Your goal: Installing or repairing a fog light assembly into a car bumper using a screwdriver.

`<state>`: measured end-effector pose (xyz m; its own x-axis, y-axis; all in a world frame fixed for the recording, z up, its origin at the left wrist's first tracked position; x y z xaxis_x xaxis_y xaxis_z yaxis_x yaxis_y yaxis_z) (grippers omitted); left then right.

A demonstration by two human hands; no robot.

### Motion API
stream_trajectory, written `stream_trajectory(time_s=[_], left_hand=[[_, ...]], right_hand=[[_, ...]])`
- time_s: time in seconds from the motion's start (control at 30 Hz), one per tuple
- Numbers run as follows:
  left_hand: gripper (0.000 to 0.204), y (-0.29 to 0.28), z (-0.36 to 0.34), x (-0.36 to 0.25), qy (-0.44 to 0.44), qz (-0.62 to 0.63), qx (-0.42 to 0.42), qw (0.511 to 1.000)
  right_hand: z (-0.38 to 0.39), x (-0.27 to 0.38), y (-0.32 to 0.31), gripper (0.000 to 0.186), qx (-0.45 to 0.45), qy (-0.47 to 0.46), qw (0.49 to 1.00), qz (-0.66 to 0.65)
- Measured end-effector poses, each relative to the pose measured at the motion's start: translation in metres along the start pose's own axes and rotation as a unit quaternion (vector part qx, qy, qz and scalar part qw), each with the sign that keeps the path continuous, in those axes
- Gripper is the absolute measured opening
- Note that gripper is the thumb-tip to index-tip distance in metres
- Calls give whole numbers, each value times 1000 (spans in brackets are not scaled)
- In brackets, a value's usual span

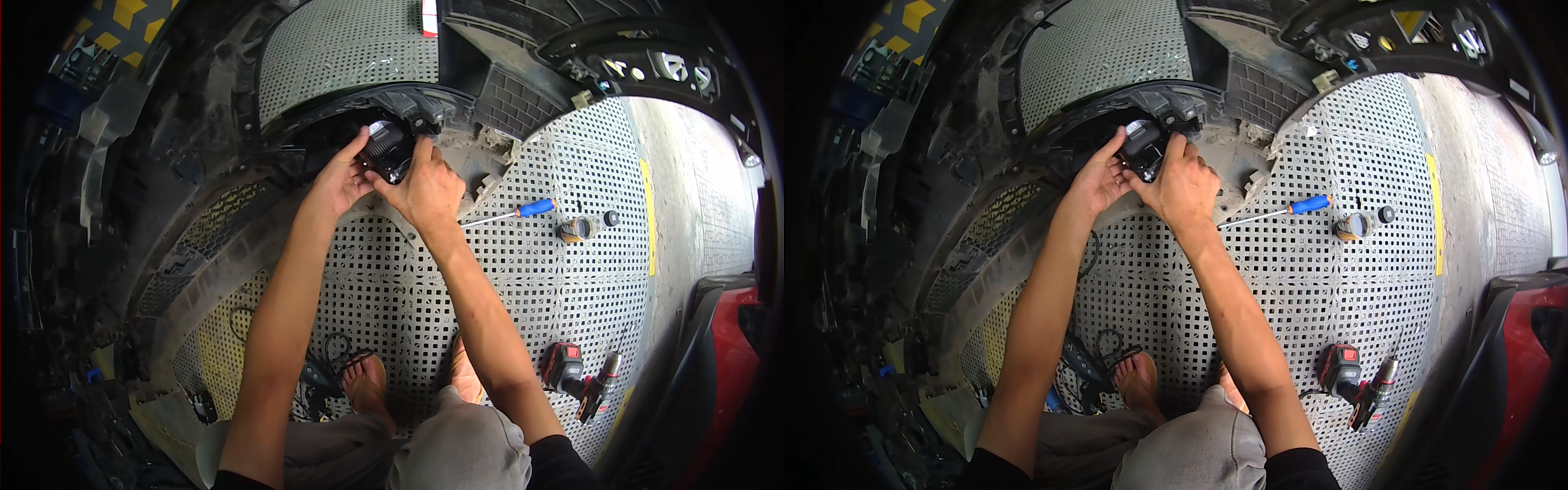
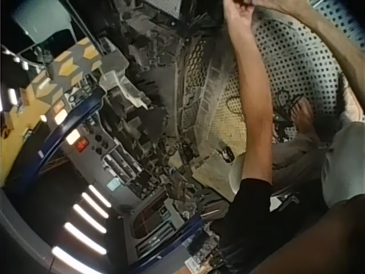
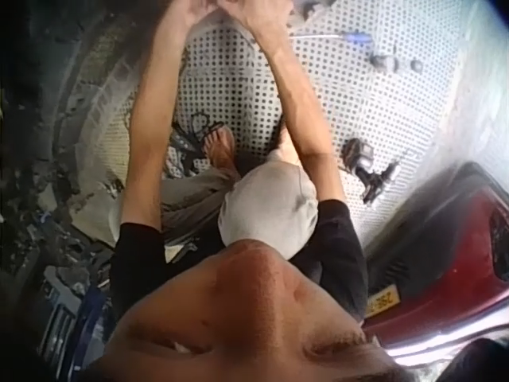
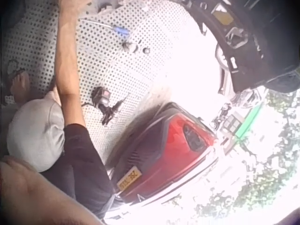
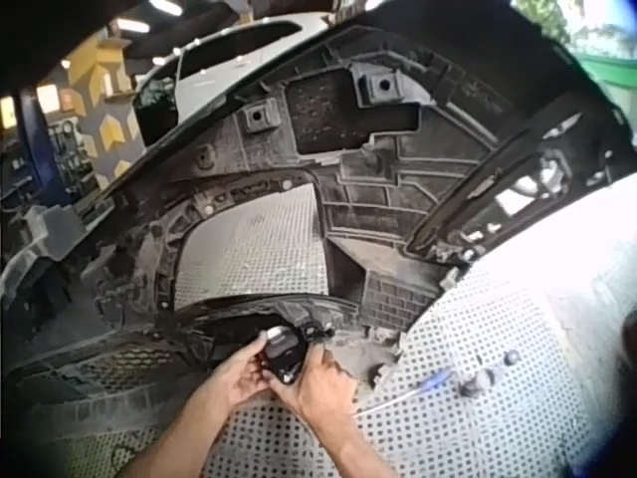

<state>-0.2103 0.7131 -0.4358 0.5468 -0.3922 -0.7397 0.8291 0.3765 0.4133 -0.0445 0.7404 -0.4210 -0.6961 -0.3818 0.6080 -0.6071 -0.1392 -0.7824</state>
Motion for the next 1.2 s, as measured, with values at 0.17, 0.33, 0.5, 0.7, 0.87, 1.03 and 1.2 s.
stream_trajectory(time_s=[0.17, 0.33, 0.5, 0.7, 0.87, 1.03, 1.2], left_hand=[[57, 17, 5, 13, 7, 34, 106, 994], [63, 33, 2, 16, -8, 59, 91, 994], [68, 37, 2, 21, -13, 63, 52, 997], [51, 44, -6, 21, -15, 76, -8, 997], [51, 46, -4, 22, -14, 76, -21, 997], [50, 41, -5, 25, 5, 96, -27, 995], [53, 43, -2, 28, 10, 107, -15, 994]], right_hand=[[11, 2, -6, 101, 13, 15, 1000, -22], [58, -46, -25, 73, -124, -67, 987, -75], [94, -193, -34, 38, -108, 96, 989, 7], [84, -272, -17, 39, 51, 80, 968, 232], [102, -270, -30, 25, 54, 76, 966, 242], [141, -268, -39, 31, 35, 80, 978, 192], [162, -268, -56, 30, 132, 129, 968, 171]])
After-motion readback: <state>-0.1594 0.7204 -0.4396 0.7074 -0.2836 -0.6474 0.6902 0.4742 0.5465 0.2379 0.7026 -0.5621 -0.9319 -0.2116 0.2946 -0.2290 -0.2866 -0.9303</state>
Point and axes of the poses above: each hand's wrist, its own z-axis away from the middle knuckle, its own y-axis out of the palm, x = y × z, the point moved 2 cm from there along -z, towards the middle knuckle, and after that the axes turned 10 degrees about x, right-handed, at the moved point
